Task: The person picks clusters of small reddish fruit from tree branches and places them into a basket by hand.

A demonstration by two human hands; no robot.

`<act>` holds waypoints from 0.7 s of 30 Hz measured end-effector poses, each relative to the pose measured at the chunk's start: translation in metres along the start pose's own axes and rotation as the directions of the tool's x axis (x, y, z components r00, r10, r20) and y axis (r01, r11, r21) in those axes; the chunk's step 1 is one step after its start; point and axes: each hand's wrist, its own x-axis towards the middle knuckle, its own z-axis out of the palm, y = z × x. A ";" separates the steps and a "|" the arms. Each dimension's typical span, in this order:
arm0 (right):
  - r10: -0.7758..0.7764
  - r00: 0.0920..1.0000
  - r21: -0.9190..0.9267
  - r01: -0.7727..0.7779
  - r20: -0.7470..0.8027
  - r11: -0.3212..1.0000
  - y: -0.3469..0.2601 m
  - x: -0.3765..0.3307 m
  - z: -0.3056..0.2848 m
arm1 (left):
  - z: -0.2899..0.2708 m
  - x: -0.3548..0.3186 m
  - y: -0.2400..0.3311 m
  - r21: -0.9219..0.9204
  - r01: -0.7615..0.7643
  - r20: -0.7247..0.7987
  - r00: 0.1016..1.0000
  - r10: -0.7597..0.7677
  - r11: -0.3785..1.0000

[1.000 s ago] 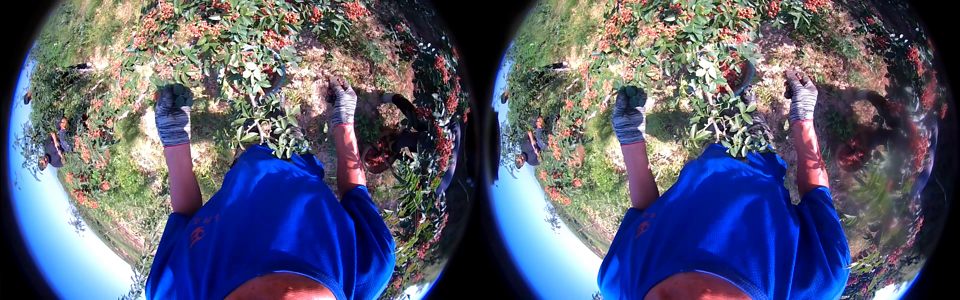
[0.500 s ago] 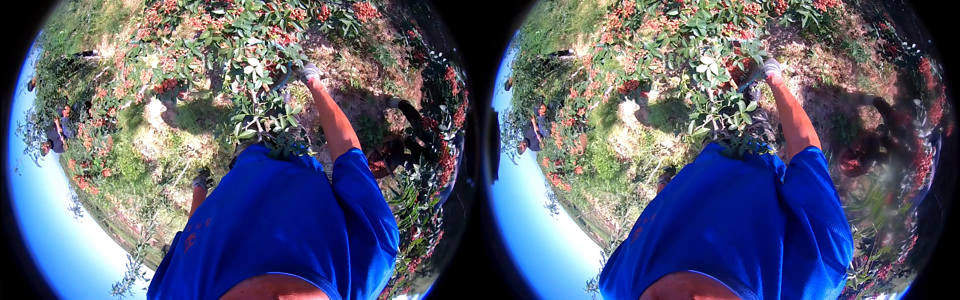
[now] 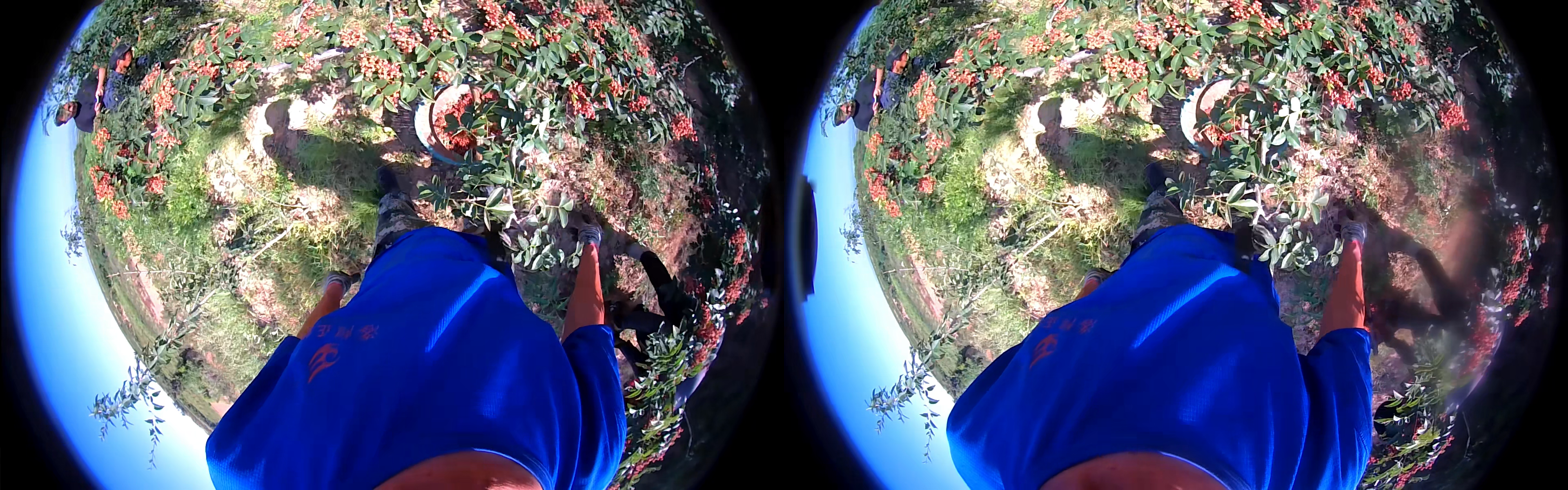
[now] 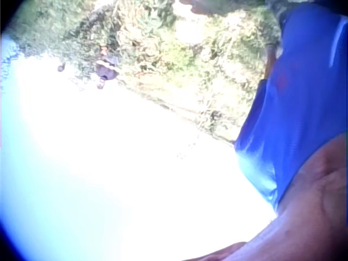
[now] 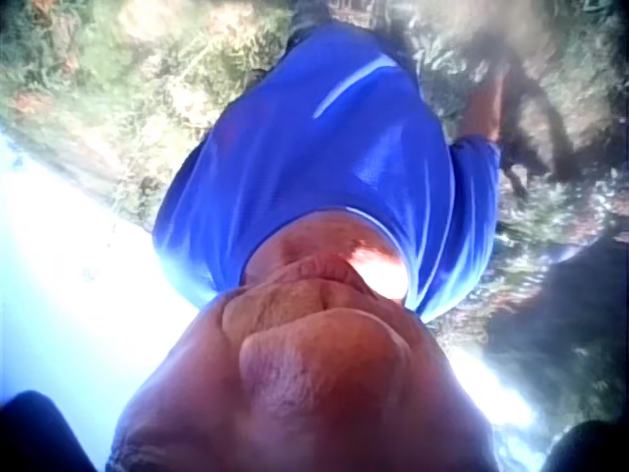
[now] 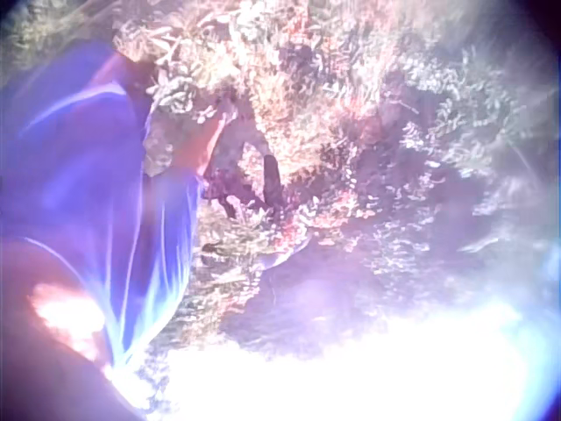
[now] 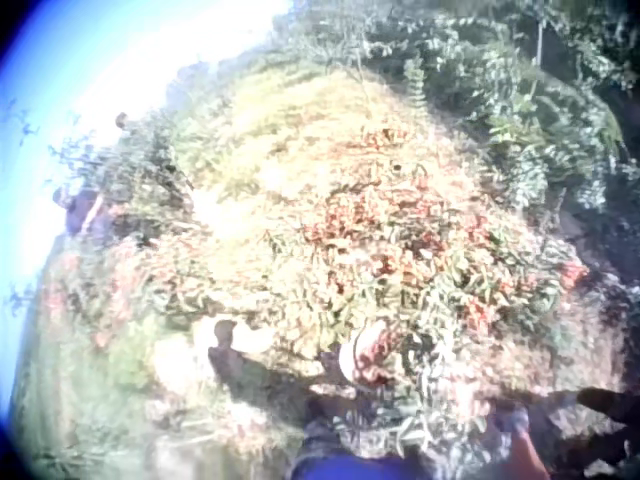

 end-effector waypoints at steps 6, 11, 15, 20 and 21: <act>-0.313 0.938 -0.780 0.081 -0.151 0.620 0.012 -0.081 -0.030 | -0.053 0.139 -0.033 -0.168 -0.131 0.145 0.977 0.156 0.977; 0.042 0.676 0.037 -0.022 -0.736 0.999 -0.106 -0.238 -0.001 | -0.144 0.220 -0.050 -0.283 -0.412 -0.191 0.909 0.370 0.866; -0.185 0.557 0.027 0.350 -0.810 0.936 -0.227 -0.323 0.027 | -0.206 0.242 -0.061 -0.338 -0.736 -0.562 0.658 0.501 0.587; -0.179 0.705 0.389 0.563 -0.686 0.729 -0.329 -0.353 0.082 | -0.263 0.189 -0.031 -0.808 -0.589 -0.501 0.655 0.566 -0.034; -0.235 0.772 0.419 0.542 -0.591 0.728 -0.346 -0.355 0.097 | -0.265 0.164 -0.021 -0.523 -0.848 -0.691 0.482 0.538 0.087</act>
